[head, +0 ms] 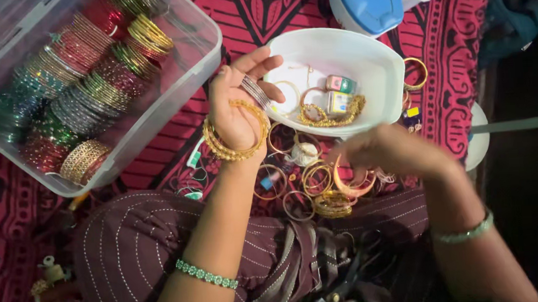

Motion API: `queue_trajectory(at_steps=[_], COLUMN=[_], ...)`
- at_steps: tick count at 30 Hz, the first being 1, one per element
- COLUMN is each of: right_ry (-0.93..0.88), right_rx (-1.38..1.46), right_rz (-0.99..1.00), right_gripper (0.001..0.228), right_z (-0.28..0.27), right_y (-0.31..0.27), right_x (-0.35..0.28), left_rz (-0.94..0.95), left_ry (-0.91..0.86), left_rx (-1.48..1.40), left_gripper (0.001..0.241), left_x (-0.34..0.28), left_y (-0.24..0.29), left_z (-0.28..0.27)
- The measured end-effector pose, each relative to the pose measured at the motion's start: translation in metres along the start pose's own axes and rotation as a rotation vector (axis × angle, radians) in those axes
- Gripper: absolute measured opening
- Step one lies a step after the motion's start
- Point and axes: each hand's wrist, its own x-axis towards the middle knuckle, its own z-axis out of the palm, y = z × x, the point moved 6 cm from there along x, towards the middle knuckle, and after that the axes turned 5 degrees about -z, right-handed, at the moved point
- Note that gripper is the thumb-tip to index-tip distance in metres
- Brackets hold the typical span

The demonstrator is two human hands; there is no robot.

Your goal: The person sits cross-legged on a bed and sorts through a pile of gold-colored bangles and small jewelry pieces. They pick up items, separate them, and place them into a white plastic container. A small green tube is used to apply a substance to a piece of jewelry before it is set aside.

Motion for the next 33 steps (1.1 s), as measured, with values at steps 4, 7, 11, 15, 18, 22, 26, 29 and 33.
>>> queue_trajectory(at_steps=[4, 7, 11, 15, 18, 22, 26, 29, 33], right_ry=[-0.006, 0.042, 0.085, 0.111, 0.291, 0.391, 0.183, 0.016, 0.117], right_rx=[-0.11, -0.284, -0.586, -0.399, -0.246, -0.645, -0.861, -1.113, -1.175], right_rz=[-0.128, -0.117, -0.164, 0.023, -0.04, -0.321, -0.663, -0.321, -0.652], right_gripper=[0.031, 0.028, 0.027, 0.03, 0.026, 0.021, 0.021, 0.032, 0.025], right_z=[0.054, 0.066, 0.064, 0.036, -0.006, -0.04, -0.015, 0.006, 0.019], right_y=[0.01, 0.034, 0.036, 0.025, 0.003, -0.026, -0.038, -0.015, -0.03], right_x=[-0.004, 0.001, 0.007, -0.002, -0.009, 0.065, 0.147, 0.177, 0.161], left_rz=[0.014, 0.027, -0.004, -0.016, -0.015, -0.041, -0.037, -0.013, -0.035], left_ry=[0.015, 0.039, 0.018, 0.054, 0.083, 0.134, 0.125, 0.147, 0.149], left_rx=[-0.019, 0.003, -0.024, -0.055, -0.066, -0.045, -0.036, -0.025, -0.031], left_gripper=[0.065, 0.065, 0.065, 0.065, 0.065, 0.064, 0.064, 0.066, 0.066], left_x=[0.002, 0.0, -0.001, -0.002, -0.001, -0.003, -0.004, -0.006, -0.004], left_y=[0.002, 0.003, 0.003, 0.001, 0.0, -0.004, 0.001, 0.004, 0.001], left_z=[0.002, 0.003, 0.004, -0.001, -0.004, -0.006, -0.005, -0.006, -0.004])
